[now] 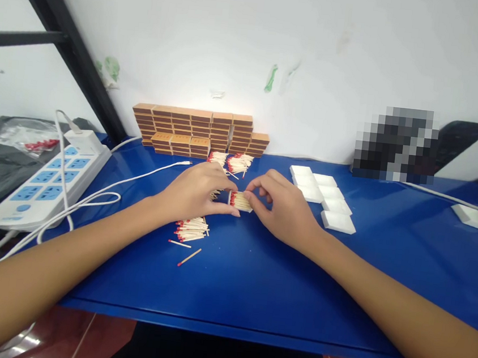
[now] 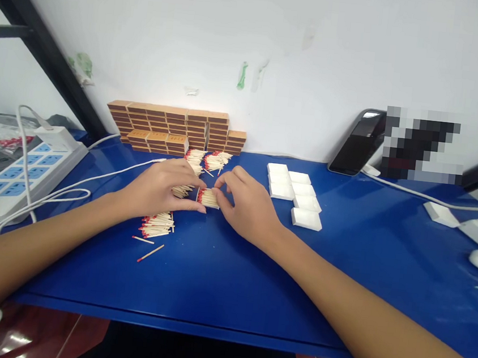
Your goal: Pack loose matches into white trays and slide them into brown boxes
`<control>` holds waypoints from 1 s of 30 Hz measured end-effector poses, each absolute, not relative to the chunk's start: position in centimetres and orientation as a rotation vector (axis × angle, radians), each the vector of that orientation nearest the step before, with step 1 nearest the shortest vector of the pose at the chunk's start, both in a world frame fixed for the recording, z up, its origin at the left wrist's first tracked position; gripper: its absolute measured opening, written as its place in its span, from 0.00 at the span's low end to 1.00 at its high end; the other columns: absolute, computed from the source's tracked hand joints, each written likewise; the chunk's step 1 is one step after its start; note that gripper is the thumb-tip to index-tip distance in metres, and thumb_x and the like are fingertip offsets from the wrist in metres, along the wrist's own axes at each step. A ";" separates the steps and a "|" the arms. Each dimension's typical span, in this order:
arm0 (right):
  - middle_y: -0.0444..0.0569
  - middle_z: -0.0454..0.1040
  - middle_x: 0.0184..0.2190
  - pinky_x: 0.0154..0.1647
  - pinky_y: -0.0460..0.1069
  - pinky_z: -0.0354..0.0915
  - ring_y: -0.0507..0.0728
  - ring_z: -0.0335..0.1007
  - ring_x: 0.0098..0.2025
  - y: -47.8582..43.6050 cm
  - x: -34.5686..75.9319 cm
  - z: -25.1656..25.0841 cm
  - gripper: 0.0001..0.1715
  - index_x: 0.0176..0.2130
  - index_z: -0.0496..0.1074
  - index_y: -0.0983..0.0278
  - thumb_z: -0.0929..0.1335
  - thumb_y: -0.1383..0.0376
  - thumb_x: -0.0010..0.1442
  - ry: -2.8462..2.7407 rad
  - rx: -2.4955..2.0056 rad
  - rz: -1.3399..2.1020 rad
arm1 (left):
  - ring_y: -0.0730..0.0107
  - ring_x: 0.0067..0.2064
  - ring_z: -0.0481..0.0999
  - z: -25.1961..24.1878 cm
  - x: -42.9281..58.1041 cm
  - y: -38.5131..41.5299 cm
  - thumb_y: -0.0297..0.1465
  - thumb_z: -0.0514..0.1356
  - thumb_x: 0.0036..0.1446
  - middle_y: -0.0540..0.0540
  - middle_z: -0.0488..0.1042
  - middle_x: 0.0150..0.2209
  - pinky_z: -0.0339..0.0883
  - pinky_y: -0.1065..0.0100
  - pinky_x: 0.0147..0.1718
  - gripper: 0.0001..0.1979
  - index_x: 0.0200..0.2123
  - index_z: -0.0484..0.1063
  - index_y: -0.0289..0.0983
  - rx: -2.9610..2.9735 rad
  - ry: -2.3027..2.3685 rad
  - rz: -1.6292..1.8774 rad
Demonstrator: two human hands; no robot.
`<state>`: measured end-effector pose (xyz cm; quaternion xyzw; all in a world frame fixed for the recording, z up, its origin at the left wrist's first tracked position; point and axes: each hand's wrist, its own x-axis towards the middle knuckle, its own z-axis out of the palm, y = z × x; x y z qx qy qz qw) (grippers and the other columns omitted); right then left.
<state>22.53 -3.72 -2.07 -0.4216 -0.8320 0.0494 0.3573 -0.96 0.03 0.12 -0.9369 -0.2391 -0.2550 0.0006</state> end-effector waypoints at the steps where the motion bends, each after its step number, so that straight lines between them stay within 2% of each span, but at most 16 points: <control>1: 0.46 0.67 0.35 0.36 0.50 0.63 0.55 0.67 0.35 -3.7 22.5 -2.1 0.02 0.41 0.72 0.62 0.68 0.66 0.69 -2.147 -1.088 0.131 | 0.63 0.39 0.76 0.1 -1.0 0.0 0.51 0.68 0.58 0.44 0.80 0.35 0.68 0.64 0.40 0.23 0.42 0.81 0.37 -2.952 -0.740 -0.791; 5: 0.46 0.68 0.36 0.37 0.51 0.64 0.55 0.68 0.37 -3.9 22.5 -2.2 0.04 0.42 0.73 0.62 0.71 0.64 0.67 -2.180 -1.088 0.165 | 0.62 0.39 0.76 -0.1 -0.9 0.0 0.51 0.68 0.58 0.44 0.79 0.35 0.68 0.63 0.40 0.23 0.42 0.81 0.37 -2.983 -0.707 -0.739; 9: 0.47 0.69 0.37 0.39 0.51 0.65 0.55 0.68 0.37 -4.0 22.5 -2.1 0.02 0.41 0.73 0.61 0.69 0.65 0.68 -2.201 -1.096 0.177 | 0.62 0.39 0.75 -0.2 -0.9 0.1 0.53 0.67 0.58 0.45 0.78 0.33 0.67 0.62 0.40 0.24 0.40 0.81 0.37 -2.996 -0.695 -0.687; 15: 0.48 0.69 0.38 0.39 0.52 0.66 0.56 0.69 0.37 -4.0 22.4 -2.3 0.01 0.41 0.73 0.62 0.69 0.67 0.67 -2.218 -1.119 0.186 | 0.58 0.42 0.76 -0.2 -0.9 0.0 0.56 0.65 0.58 0.43 0.79 0.34 0.68 0.60 0.44 0.27 0.41 0.81 0.37 -3.033 -0.690 -0.595; 26: 0.46 0.68 0.38 0.39 0.51 0.65 0.54 0.67 0.36 -4.2 22.3 -2.5 0.03 0.42 0.74 0.61 0.70 0.66 0.65 -2.193 -1.091 0.324 | 0.59 0.43 0.76 0.0 -0.9 -0.3 0.47 0.65 0.62 0.44 0.80 0.35 0.69 0.58 0.46 0.18 0.38 0.81 0.37 -3.031 -0.712 -0.579; 30: 0.46 0.69 0.38 0.38 0.51 0.64 0.55 0.67 0.36 -4.0 22.1 -2.7 0.05 0.43 0.74 0.61 0.71 0.65 0.65 -2.137 -1.165 0.320 | 0.59 0.43 0.76 0.0 -0.9 -0.2 0.48 0.66 0.61 0.44 0.81 0.36 0.70 0.58 0.47 0.18 0.39 0.80 0.37 -3.038 -0.706 -0.588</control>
